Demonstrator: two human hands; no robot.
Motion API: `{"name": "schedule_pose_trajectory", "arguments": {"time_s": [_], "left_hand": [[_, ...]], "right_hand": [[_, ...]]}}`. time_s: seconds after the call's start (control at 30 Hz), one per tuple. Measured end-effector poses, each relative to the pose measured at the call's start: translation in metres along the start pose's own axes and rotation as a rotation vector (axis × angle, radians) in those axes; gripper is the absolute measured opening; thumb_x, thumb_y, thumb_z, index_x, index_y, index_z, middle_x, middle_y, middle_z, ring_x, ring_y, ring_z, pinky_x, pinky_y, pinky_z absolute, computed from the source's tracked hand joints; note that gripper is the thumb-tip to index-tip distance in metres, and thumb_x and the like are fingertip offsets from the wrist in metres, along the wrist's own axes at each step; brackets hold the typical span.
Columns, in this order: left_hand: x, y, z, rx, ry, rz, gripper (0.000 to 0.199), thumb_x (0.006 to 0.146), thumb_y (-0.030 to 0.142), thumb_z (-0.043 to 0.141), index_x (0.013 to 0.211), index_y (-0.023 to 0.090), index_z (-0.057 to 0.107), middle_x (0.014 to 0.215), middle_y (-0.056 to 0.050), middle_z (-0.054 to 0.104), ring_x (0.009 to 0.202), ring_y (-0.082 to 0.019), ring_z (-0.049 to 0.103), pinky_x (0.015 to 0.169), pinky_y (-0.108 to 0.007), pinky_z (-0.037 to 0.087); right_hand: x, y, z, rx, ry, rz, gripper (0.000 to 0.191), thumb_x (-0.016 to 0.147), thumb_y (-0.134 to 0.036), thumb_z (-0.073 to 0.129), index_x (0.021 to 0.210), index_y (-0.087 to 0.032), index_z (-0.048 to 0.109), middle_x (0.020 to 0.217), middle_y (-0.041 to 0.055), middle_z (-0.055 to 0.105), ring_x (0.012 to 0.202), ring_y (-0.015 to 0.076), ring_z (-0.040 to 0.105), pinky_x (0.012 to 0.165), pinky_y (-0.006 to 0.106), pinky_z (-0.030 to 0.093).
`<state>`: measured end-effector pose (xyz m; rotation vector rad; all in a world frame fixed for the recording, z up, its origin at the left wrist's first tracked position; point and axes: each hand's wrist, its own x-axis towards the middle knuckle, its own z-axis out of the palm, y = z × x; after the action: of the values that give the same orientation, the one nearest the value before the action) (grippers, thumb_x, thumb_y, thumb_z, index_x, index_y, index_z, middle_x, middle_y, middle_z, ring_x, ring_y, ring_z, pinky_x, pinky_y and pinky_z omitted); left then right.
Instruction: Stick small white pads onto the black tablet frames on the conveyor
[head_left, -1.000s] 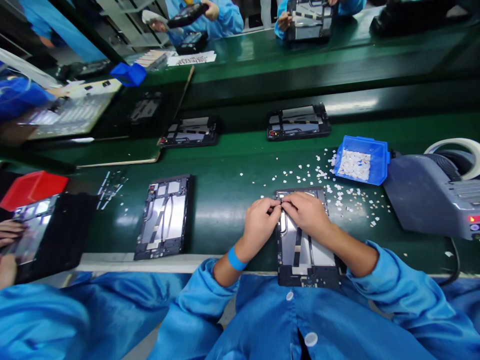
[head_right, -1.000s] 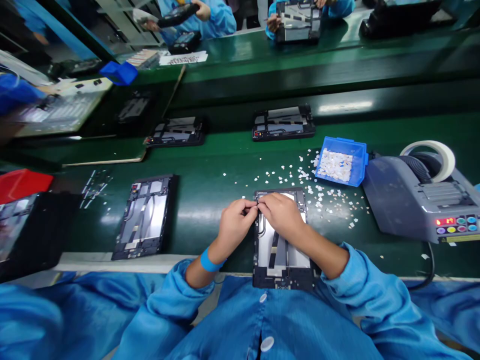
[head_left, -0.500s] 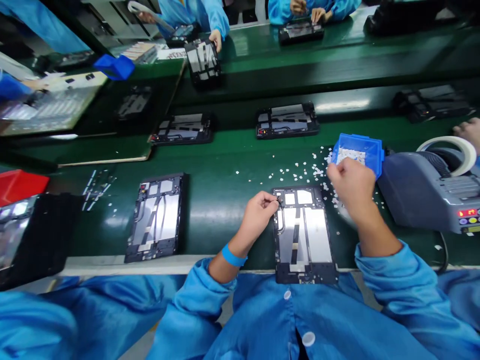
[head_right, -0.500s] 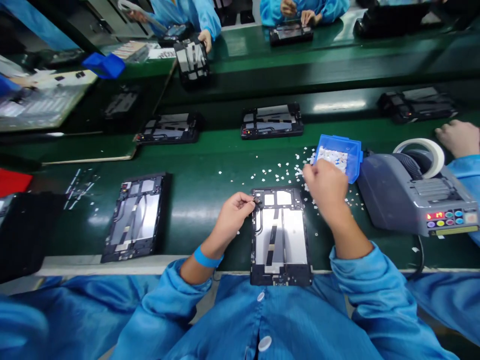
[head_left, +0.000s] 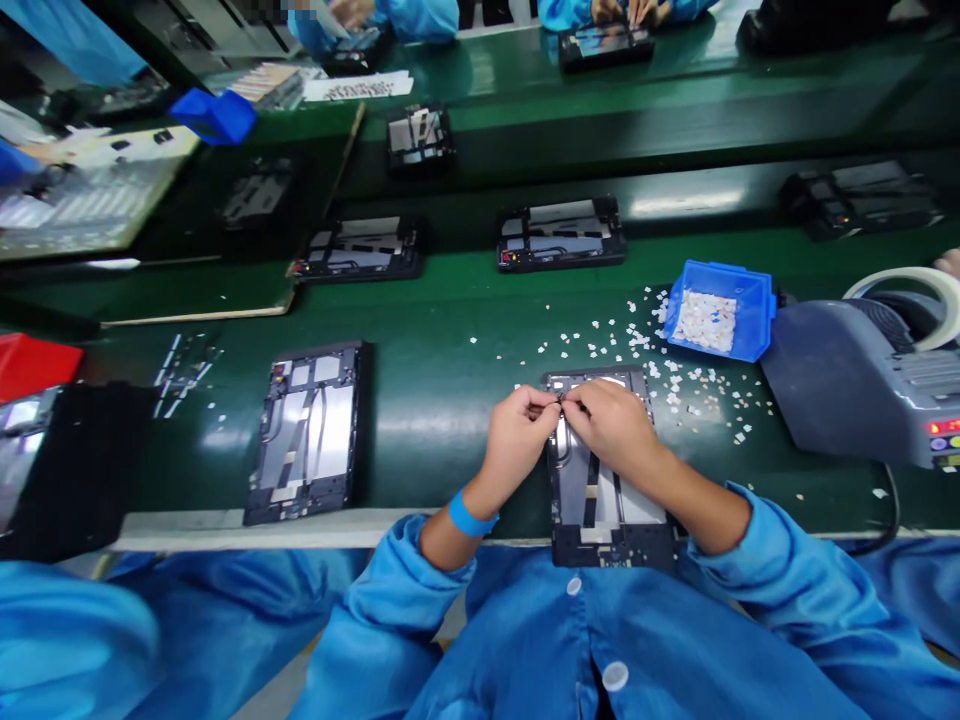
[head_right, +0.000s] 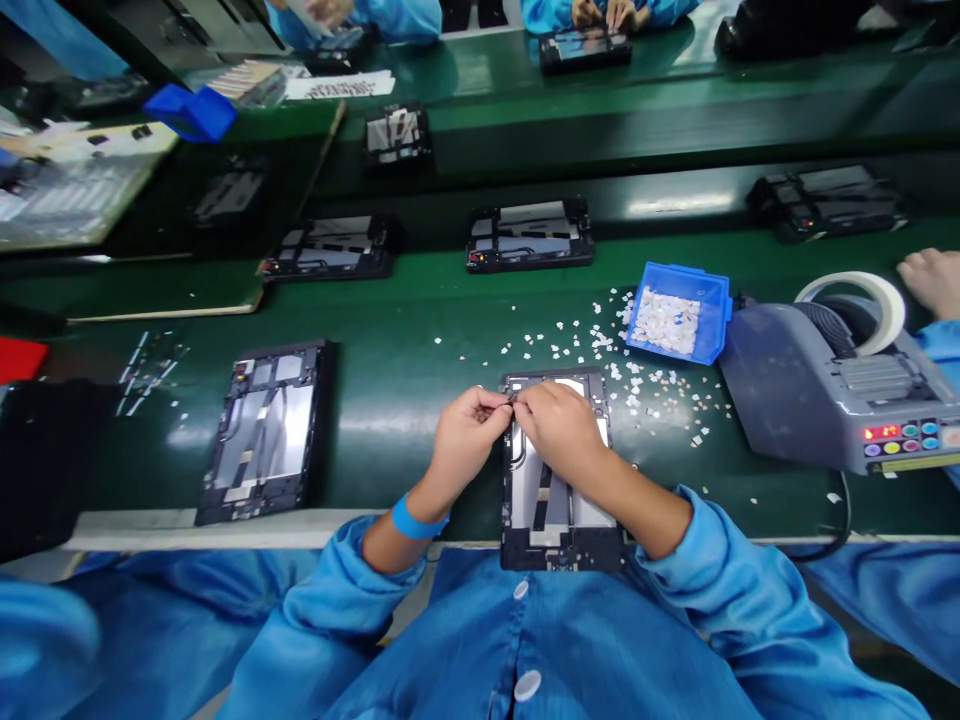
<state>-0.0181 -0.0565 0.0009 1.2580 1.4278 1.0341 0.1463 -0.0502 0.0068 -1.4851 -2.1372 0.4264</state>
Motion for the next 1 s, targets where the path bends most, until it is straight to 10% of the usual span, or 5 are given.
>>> {"name": "schedule_pose_trajectory", "arguments": {"time_s": [0.3,0.6,0.8,1.0], "left_hand": [[-0.001,-0.001,0.002,0.036,-0.008,0.036,0.005,0.079,0.023,0.069,0.080,0.020,0.073,0.083,-0.002,0.078,0.078,-0.018,0.072,0.072,-0.029,0.055],[0.008,-0.007,-0.001,-0.165,-0.036,-0.117,0.012,0.076,0.028,0.074,0.079,0.017,0.070,0.077,-0.002,0.073,0.069,-0.013,0.064,0.066,-0.023,0.048],[0.000,0.001,-0.002,-0.054,-0.041,-0.051,0.012,0.081,0.025,0.073,0.089,0.017,0.075,0.085,-0.004,0.077,0.075,-0.016,0.069,0.068,-0.025,0.052],[-0.007,0.004,-0.028,0.264,-0.012,0.173,0.014,0.091,0.021,0.064,0.096,0.020,0.077,0.089,-0.003,0.078,0.076,-0.016,0.069,0.071,-0.027,0.054]], "right_hand": [[0.009,0.000,0.001,0.056,-0.057,0.087,0.012,0.083,-0.014,0.056,0.076,-0.023,0.058,0.079,0.0057,0.068,0.077,0.0211,0.060,0.069,0.030,0.040],[0.021,0.090,-0.098,-0.220,0.359,0.527,0.016,0.089,-0.026,0.055,0.073,-0.022,0.059,0.072,0.0082,0.064,0.073,0.0242,0.059,0.069,0.034,0.039],[0.015,0.025,-0.062,0.104,-0.046,0.154,0.019,0.092,-0.023,0.054,0.088,-0.022,0.072,0.088,0.0059,0.075,0.080,0.0212,0.066,0.073,0.031,0.043],[0.035,0.002,-0.028,0.207,-0.270,0.304,0.029,0.096,-0.037,0.062,0.074,-0.022,0.072,0.073,0.0032,0.074,0.068,0.0183,0.064,0.062,0.030,0.037]]}}
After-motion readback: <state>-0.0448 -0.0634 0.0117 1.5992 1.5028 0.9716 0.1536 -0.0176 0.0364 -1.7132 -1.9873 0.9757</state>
